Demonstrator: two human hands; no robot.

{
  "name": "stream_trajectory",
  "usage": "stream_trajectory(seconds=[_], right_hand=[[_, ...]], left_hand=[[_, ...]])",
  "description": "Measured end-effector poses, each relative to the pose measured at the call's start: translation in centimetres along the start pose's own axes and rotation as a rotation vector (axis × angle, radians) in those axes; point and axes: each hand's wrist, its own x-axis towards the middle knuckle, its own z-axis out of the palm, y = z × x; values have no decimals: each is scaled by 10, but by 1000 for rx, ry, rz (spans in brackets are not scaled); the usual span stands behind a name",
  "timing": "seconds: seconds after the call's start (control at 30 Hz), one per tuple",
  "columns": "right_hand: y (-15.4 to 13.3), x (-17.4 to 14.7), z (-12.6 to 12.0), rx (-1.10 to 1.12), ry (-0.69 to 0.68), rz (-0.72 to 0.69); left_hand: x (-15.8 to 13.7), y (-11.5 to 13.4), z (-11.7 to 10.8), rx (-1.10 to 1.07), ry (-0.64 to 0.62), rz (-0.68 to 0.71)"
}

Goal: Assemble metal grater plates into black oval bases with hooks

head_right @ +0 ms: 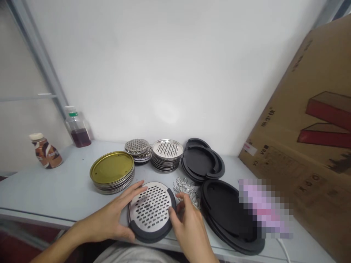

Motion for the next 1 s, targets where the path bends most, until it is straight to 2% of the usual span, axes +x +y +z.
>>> stream_trajectory(seconds=[0.17,0.37,0.47,0.6,0.8,1.0], right_hand=[[0,2,1,19,-16,25],[-7,2,1,102,-36,20],[-7,1,4,109,22,-12],[2,2,8,85,106,-93],[7,4,9,87,54,-182],[9,2,14,387,103,-21]], left_hand=[[-2,-12,-8,40,96,3],[5,-20,3,67,229,-18],[4,-14,8,136,207,-39],[0,-5,13,297,119,68],[4,-2,21,448,137,144],[10,4,19,314,160,145]])
